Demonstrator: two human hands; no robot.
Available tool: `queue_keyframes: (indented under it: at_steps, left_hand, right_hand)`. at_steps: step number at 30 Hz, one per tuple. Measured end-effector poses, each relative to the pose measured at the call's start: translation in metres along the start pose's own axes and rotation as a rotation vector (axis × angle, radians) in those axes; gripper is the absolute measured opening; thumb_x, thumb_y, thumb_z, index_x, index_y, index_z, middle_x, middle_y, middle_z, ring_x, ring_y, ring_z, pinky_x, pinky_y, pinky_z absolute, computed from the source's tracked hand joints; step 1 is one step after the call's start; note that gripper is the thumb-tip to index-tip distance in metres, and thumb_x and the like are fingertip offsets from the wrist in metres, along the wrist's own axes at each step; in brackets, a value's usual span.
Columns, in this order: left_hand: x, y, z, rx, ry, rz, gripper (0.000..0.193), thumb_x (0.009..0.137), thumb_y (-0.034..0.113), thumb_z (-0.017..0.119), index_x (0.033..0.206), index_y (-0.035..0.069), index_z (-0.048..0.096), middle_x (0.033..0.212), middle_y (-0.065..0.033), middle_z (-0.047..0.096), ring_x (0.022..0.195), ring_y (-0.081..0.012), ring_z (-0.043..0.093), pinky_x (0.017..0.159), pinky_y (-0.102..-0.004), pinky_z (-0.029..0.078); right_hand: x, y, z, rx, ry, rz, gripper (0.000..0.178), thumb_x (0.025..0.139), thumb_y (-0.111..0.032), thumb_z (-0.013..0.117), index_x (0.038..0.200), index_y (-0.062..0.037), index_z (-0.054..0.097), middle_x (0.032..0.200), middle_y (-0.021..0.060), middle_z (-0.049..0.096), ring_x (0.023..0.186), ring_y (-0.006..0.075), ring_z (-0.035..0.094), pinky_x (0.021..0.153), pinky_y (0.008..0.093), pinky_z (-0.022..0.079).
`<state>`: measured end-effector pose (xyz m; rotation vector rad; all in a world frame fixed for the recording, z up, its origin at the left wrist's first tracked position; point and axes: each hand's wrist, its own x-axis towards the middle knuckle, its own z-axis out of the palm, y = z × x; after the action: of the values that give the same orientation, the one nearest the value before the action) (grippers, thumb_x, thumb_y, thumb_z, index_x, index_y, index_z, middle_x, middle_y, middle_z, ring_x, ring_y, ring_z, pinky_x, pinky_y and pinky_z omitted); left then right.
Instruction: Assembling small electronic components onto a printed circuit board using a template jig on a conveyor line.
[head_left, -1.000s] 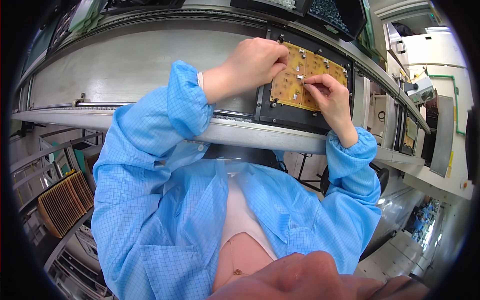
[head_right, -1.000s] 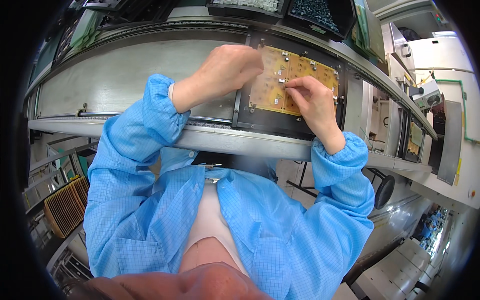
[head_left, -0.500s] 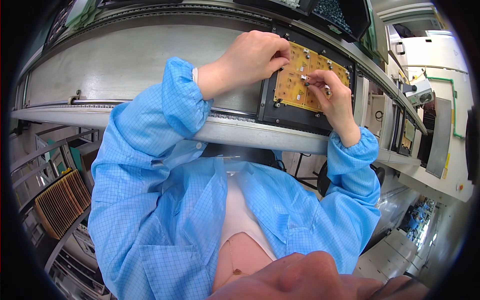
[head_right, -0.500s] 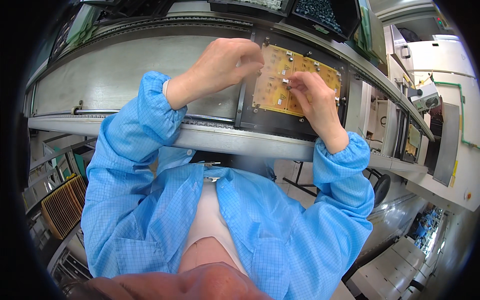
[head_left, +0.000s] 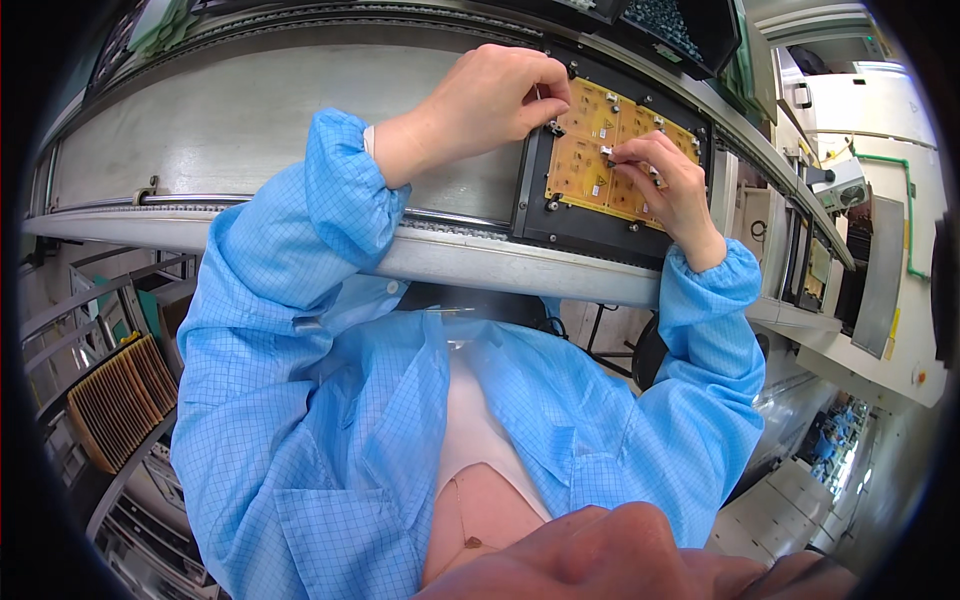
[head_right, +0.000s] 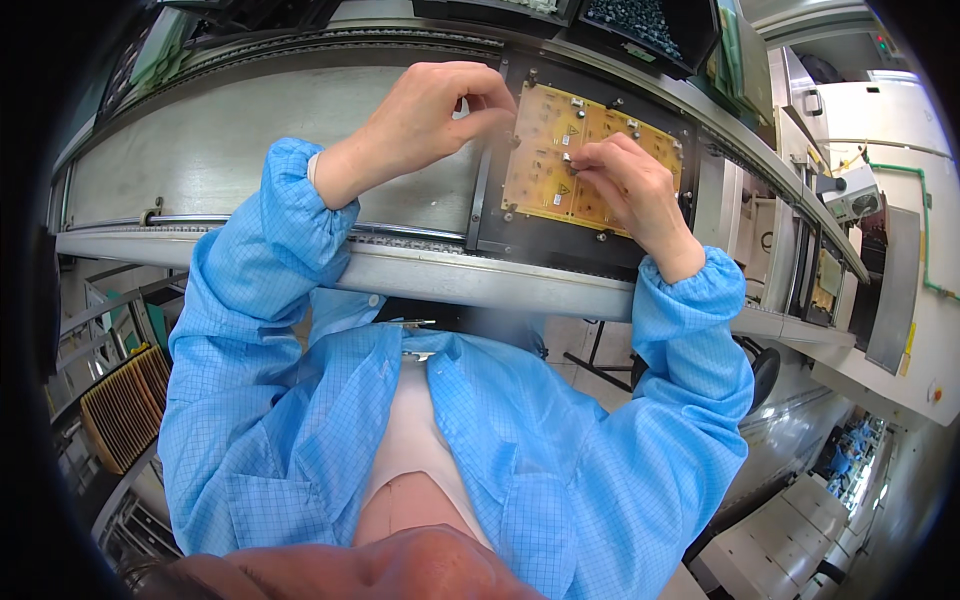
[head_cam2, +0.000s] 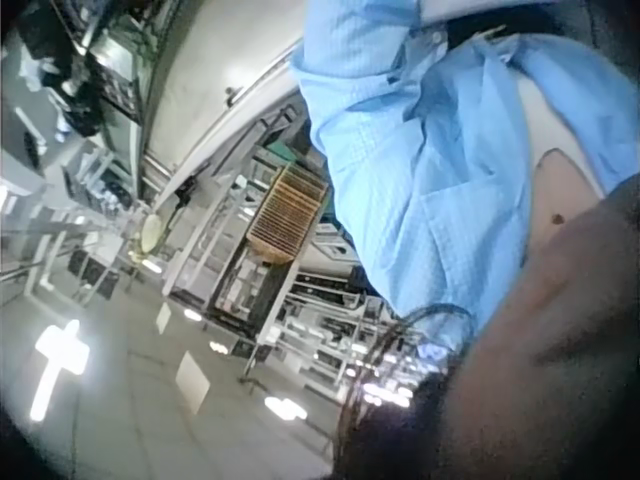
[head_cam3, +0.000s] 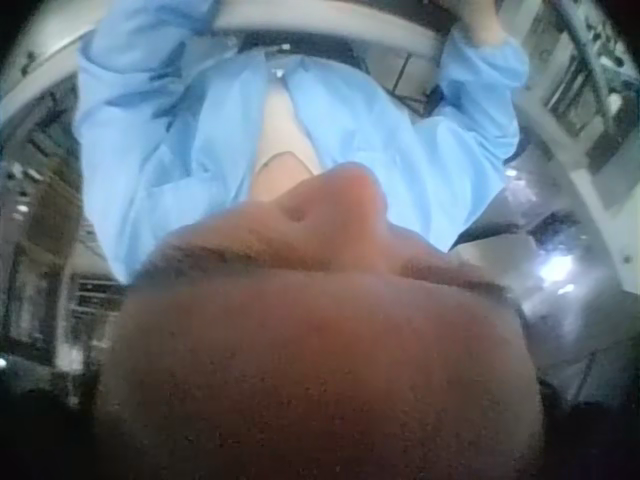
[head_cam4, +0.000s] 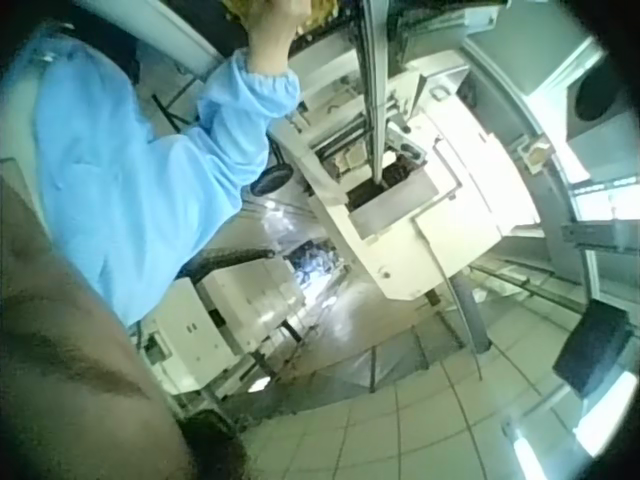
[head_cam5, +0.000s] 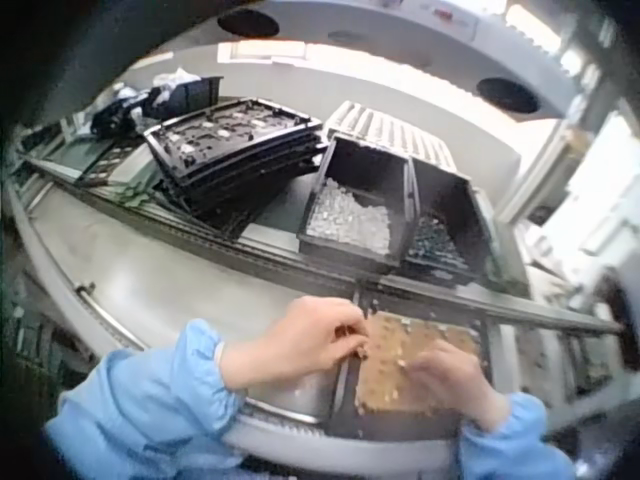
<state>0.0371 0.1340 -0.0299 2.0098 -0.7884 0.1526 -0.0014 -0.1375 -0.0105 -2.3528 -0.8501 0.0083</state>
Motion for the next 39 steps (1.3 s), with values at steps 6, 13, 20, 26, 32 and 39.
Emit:
queue_keyframes:
  at_steps: [6,13,20,26,32,39]
  left_hand:
    - [-0.001,-0.003,0.0,0.002,0.014,0.017,0.013,0.084,0.016,0.07,0.089,0.004,0.07,0.082,-0.0114,0.069,0.075,-0.0266,0.068,0.069,-0.0352,0.054]
    - [-0.001,-0.001,-0.001,0.023,-0.021,0.036,0.012,0.084,0.014,0.07,0.09,0.004,0.07,0.083,-0.011,0.07,0.074,-0.025,0.068,0.069,-0.0338,0.055]
    - [-0.005,-0.001,-0.002,0.058,-0.038,0.073,0.011,0.085,0.014,0.069,0.09,0.004,0.069,0.085,-0.0098,0.069,0.075,-0.0249,0.068,0.069,-0.0331,0.054]
    - [-0.009,-0.001,-0.007,0.041,-0.043,0.054,0.01,0.084,0.013,0.069,0.089,0.005,0.068,0.085,-0.0087,0.069,0.074,-0.0243,0.067,0.068,-0.0339,0.053]
    - [-0.011,-0.003,-0.006,0.037,-0.067,0.057,0.01,0.083,0.013,0.069,0.088,0.005,0.068,0.084,-0.0089,0.069,0.074,-0.0255,0.066,0.068,-0.0345,0.053]
    - [-0.028,0.008,-0.008,0.044,-0.338,0.26,0.01,0.08,0.005,0.063,0.09,0.007,0.066,0.089,-0.0098,0.057,0.082,-0.0305,0.061,0.068,-0.0413,0.051]
  right_hand:
    - [-0.003,0.008,0.0,0.034,0.039,-0.016,0.022,0.079,0.008,0.072,0.099,-0.0003,0.068,0.091,0.0098,0.066,0.085,0.0198,0.067,0.074,0.0292,0.056]
    - [0.003,0.009,-0.008,-0.087,-0.029,-0.233,0.023,0.076,0.007,0.073,0.098,-0.0002,0.069,0.088,0.0094,0.063,0.08,0.0203,0.064,0.069,0.0312,0.055]
    - [0.011,0.011,-0.014,-0.107,-0.093,-0.303,0.024,0.076,0.007,0.073,0.098,-0.0004,0.069,0.088,0.0097,0.064,0.079,0.0216,0.065,0.068,0.0308,0.055]
    - [0.004,0.016,-0.012,-0.03,-0.083,-0.157,0.023,0.077,0.007,0.073,0.099,-0.001,0.069,0.089,0.0089,0.064,0.08,0.0223,0.065,0.069,0.0306,0.056]
    - [0.007,0.013,-0.013,-0.073,-0.097,-0.247,0.02,0.078,0.007,0.072,0.096,0.0001,0.068,0.09,0.0097,0.066,0.082,0.0225,0.066,0.071,0.0312,0.056]
    - [0.003,0.005,-0.025,-0.113,-0.037,-0.3,0.022,0.079,0.007,0.07,0.099,0.0,0.068,0.091,0.0109,0.066,0.085,0.0256,0.064,0.071,0.034,0.054]
